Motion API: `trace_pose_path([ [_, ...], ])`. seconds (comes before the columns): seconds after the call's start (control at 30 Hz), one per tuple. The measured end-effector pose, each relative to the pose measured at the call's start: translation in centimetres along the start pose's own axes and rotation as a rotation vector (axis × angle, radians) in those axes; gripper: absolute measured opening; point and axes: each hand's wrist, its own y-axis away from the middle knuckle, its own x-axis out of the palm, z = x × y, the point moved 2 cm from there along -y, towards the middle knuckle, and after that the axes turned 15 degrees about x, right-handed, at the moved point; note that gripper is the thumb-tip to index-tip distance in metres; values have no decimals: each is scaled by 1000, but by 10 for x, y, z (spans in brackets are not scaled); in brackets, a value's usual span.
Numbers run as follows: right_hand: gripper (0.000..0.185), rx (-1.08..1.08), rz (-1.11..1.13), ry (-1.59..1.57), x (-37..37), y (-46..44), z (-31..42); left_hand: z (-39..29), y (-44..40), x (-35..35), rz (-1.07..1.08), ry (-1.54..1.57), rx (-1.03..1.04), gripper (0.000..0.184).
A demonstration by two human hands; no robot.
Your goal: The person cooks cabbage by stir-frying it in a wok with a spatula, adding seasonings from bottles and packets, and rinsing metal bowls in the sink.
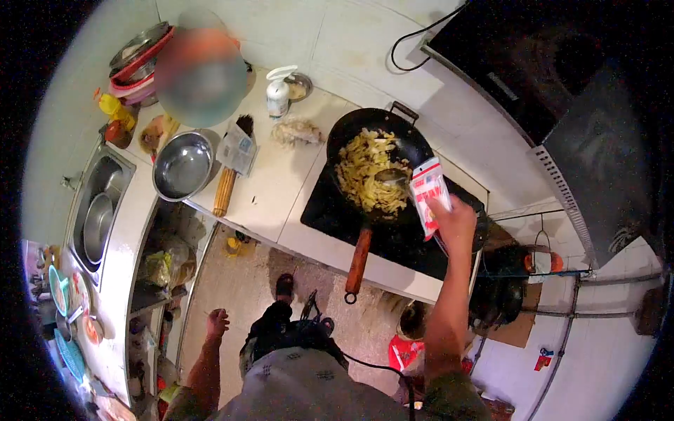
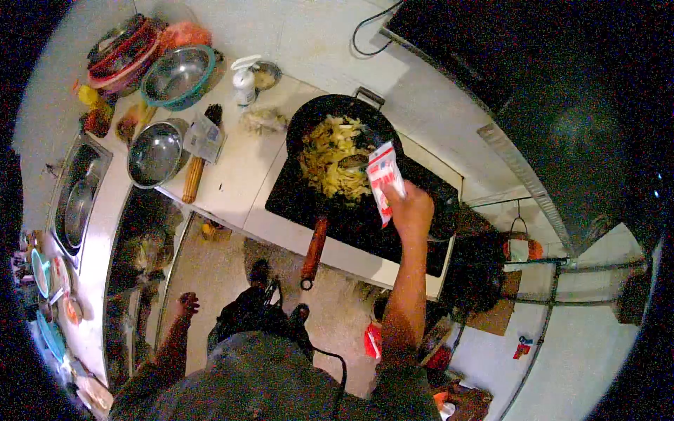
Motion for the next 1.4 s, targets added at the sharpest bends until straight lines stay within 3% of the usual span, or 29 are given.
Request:
trace_pose_path([
  [0.07, 35, 136, 58, -186, 5, -4, 2, 9, 1, 0, -41, 6, -47, 29],
  [0.23, 31, 155, 44, -202, 25, -12, -3, 37, 19, -16, -74, -63, -105, 30],
  [0.33, 28, 182, 17, -295, 37, -14, -5, 58, 26, -32, -112, 91, -251, 30],
  [0.4, 28, 136, 15, -269, 44, -20, -11, 51, 25, -27, -127, -64, -149, 32],
  [0.53, 27, 129, 32, -211, 47, -20, -17, 42, 23, -30, -132, -5, -106, 34],
  [0.6, 28, 148, -57, -345, 51, -26, -22, 46, 11, -29, -112, 36, -93, 35],
  [0.67, 30, 135, 69, -280, 53, -21, -29, 27, 18, -23, -104, 10, -73, 35],
  [0.73, 31, 136, -40, -249, 50, -25, -26, 8, 5, -7, -102, 9, -34, 35],
  [0.83, 33, 142, -5, -306, 51, -16, -35, 5, 3, -13, -93, 18, 18, 33],
  [0.93, 32, 158, -29, -492, 50, -15, -29, -2, -4, -2, -29, 206, -122, 33],
  [1.0, 31, 184, -34, -519, 52, -3, -34, -28, 8, 12, -93, -3, 23, 32],
  [1.07, 28, 168, -47, -578, 54, -13, -29, -27, 2, 18, -92, 16, 63, 32],
  [1.13, 31, 182, 80, -314, 54, -14, -29, -16, 9, 7, -83, 7, 81, 32],
  [1.2, 33, 179, -61, -458, 49, -12, -28, -10, 2, 9, -45, 104, 20, 32],
  [1.33, 33, 73, 2, -312, 56, -22, -34, -29, 11, 20, -64, 56, 85, 31],
  [1.4, 27, 153, 59, -384, 52, -17, -33, -14, 3, 15, -81, 17, 119, 30],
])
